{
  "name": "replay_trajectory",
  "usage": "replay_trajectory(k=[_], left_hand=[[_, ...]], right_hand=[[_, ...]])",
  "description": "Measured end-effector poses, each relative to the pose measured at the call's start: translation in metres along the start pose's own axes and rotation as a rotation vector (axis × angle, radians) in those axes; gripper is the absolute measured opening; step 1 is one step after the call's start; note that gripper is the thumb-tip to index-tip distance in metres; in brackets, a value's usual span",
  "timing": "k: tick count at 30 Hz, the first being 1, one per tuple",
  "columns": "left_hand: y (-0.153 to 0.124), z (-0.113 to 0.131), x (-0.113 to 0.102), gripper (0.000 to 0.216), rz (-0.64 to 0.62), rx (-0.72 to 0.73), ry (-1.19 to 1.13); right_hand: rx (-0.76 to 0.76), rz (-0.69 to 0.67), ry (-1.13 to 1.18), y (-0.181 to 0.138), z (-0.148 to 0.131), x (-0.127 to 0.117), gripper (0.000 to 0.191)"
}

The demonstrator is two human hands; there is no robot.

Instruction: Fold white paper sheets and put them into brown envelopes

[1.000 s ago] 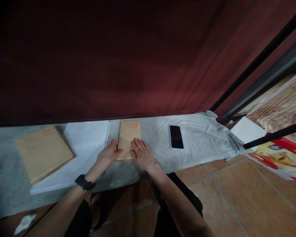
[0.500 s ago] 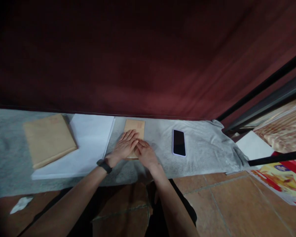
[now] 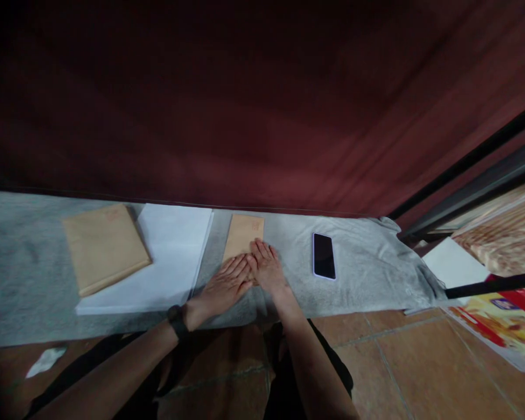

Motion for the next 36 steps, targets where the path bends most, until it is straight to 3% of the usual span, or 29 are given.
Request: replay_trajectory(k=[7,14,19,22,26,32,36], left_hand=[[-0.025,0.014,-0.005,0.062,-0.011,0.079,0.117],[-0.034,0.017,-0.007,0.064,-0.080,0.068,0.192],[-0.041,0.012,0.000,0.068,-0.044,0.109,0.198],[-0.045,0.010,0.002,0.067,-0.037,0.123,0.197],[-0.044,0.011,-0.003,0.064,-0.120,0.108,0.207],[-0.048,0.012,-0.010,0.067,-0.181,0.082,0.208],[-0.052,0.009,-0.015,0.065,-0.202,0.057,0.194]], right_hand=[[0.002,-0.005,-0.126,0.014,0.007,0.005,0.055],[0.033,0.001,-0.176,0.074,0.011,0.009,0.052],[0.011,-0.018,-0.188,0.101,0.004,0.015,0.049],[-0.027,-0.051,-0.201,0.099,-0.002,0.019,0.052],[-0.114,-0.154,-0.190,0.086,-0.017,0.020,0.052],[-0.097,-0.336,-0.119,0.057,-0.038,0.016,0.060],[-0.108,-0.375,-0.025,0.031,-0.046,0.012,0.061]])
Point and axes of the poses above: each hand's wrist, its own y-axis towards the middle knuckle, its own x-axis out of the palm, z = x × y, the point moved 1 cm from there along y, towards the middle knuckle, and after that the axes turned 2 degrees about y, right-handed, at the moved point
